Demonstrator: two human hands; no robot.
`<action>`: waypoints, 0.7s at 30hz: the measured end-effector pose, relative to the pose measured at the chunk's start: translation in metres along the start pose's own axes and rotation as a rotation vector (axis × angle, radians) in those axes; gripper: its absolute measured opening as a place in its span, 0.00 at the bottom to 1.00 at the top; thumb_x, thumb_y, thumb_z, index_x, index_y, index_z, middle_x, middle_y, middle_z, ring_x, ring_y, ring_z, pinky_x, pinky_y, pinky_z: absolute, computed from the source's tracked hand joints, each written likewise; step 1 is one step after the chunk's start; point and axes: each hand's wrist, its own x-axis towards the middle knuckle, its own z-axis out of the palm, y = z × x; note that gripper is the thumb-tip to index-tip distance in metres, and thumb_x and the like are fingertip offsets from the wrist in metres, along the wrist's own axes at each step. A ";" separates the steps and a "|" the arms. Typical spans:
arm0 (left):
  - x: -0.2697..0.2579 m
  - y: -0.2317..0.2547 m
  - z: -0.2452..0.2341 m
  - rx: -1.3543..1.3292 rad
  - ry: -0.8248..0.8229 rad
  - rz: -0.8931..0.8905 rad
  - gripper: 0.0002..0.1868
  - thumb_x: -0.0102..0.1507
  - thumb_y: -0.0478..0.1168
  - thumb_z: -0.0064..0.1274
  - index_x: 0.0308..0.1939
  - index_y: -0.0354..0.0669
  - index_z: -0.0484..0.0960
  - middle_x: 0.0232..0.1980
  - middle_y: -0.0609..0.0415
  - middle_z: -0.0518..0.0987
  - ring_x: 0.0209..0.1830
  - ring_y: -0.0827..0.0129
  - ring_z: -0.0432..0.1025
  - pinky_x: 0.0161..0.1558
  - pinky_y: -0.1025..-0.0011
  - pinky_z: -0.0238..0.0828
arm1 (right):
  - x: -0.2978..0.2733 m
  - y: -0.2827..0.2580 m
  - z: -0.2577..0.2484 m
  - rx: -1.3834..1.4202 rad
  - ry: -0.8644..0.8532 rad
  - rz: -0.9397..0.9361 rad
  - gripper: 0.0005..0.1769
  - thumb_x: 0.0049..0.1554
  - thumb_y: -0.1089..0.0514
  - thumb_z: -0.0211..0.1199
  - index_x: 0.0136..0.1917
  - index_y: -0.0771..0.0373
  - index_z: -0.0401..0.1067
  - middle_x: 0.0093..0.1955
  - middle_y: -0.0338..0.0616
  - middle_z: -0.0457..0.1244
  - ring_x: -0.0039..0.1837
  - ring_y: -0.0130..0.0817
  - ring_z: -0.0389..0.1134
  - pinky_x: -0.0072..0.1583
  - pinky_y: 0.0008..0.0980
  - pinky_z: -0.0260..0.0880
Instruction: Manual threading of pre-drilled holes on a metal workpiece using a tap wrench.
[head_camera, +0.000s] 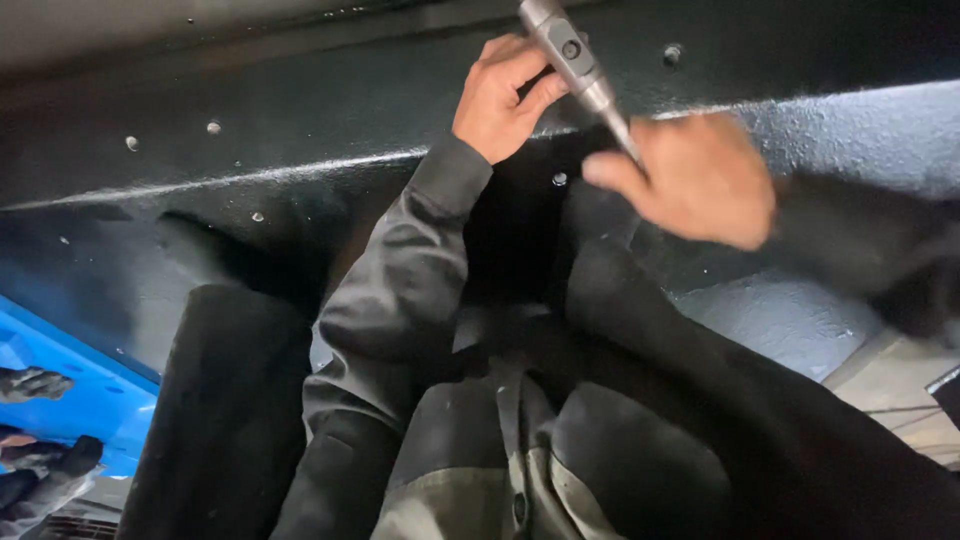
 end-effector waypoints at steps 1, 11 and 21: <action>0.000 0.001 -0.003 -0.029 -0.017 -0.003 0.12 0.68 0.42 0.61 0.53 0.44 0.85 0.56 0.50 0.84 0.58 0.54 0.76 0.65 0.59 0.66 | -0.013 -0.006 -0.001 0.238 -0.142 0.017 0.33 0.64 0.32 0.56 0.38 0.64 0.77 0.24 0.48 0.60 0.29 0.47 0.66 0.37 0.42 0.68; -0.020 0.042 0.050 0.271 0.295 -0.166 0.15 0.63 0.36 0.56 0.52 0.36 0.76 0.53 0.45 0.78 0.55 0.48 0.71 0.65 0.56 0.65 | -0.037 0.033 -0.123 0.270 -0.095 0.017 0.30 0.61 0.34 0.59 0.46 0.65 0.76 0.24 0.46 0.61 0.28 0.42 0.66 0.36 0.40 0.68; -0.098 0.019 0.006 -0.988 0.236 -0.897 0.26 0.72 0.55 0.43 0.61 0.35 0.70 0.45 0.37 0.79 0.37 0.55 0.75 0.41 0.61 0.74 | -0.072 0.026 -0.021 0.280 -0.143 -0.018 0.31 0.58 0.35 0.62 0.55 0.67 0.76 0.25 0.43 0.62 0.28 0.38 0.66 0.35 0.38 0.68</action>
